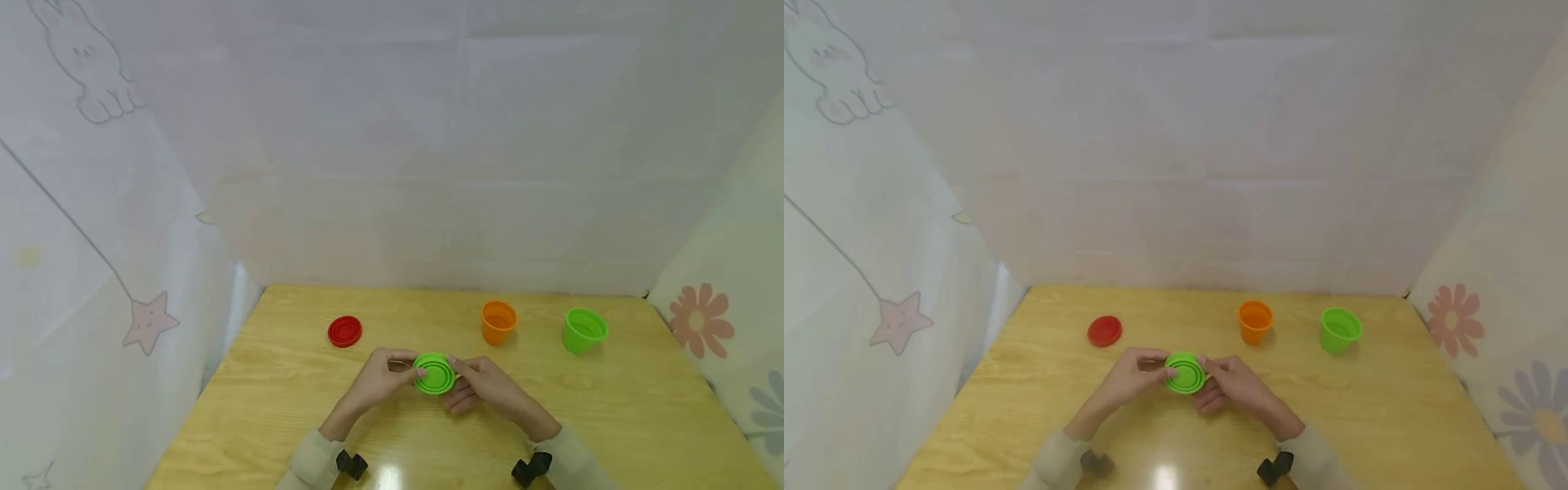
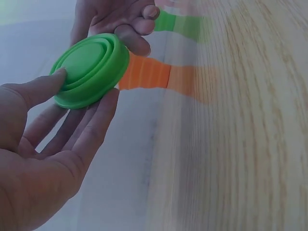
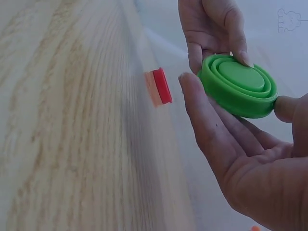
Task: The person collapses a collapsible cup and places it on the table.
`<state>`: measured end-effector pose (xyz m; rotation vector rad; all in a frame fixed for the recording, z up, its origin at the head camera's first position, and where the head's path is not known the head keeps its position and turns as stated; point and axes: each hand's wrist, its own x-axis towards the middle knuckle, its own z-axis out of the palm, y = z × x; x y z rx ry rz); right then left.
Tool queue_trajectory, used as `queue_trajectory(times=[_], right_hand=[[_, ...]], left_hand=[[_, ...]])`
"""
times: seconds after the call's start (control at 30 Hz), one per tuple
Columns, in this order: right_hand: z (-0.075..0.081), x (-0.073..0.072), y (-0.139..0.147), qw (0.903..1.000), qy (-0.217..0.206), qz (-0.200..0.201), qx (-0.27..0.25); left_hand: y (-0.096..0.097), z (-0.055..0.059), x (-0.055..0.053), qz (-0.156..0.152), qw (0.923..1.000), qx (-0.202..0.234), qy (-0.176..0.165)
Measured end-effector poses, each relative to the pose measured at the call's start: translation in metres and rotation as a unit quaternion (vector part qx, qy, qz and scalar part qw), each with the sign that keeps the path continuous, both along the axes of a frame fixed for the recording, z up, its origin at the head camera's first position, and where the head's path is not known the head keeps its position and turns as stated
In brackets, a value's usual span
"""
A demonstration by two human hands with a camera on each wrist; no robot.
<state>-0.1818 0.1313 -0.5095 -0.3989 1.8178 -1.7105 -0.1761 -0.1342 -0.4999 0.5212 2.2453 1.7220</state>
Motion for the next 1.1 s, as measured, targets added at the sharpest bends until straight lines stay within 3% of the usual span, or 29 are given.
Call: queue_trajectory(times=[0.17,0.43,0.63,0.83,0.97,1.1], right_hand=[[0.000,-0.003,0.002,0.9993,-0.029,0.012,-0.019],[-0.007,-0.005,0.004,0.9976,-0.042,0.018,-0.052],[-0.009,-0.005,0.001,0.9990,-0.012,-0.005,-0.043],[-0.001,-0.006,0.005,0.9988,0.035,-0.027,-0.021],[0.003,-0.007,0.013,0.9982,0.051,-0.019,-0.024],[0.006,-0.008,0.020,0.9974,0.068,-0.006,-0.022]], left_hand=[[0.001,0.003,0.000,0.015,0.9994,-0.018,0.025],[0.000,0.002,0.005,0.011,0.9997,-0.019,0.010],[-0.005,0.001,-0.003,-0.010,0.9994,-0.032,0.006],[-0.010,0.006,-0.006,-0.035,0.9983,-0.010,-0.045],[-0.009,0.009,-0.002,-0.054,0.9936,0.017,-0.098],[-0.003,0.009,0.001,-0.070,0.9884,0.053,-0.124]])
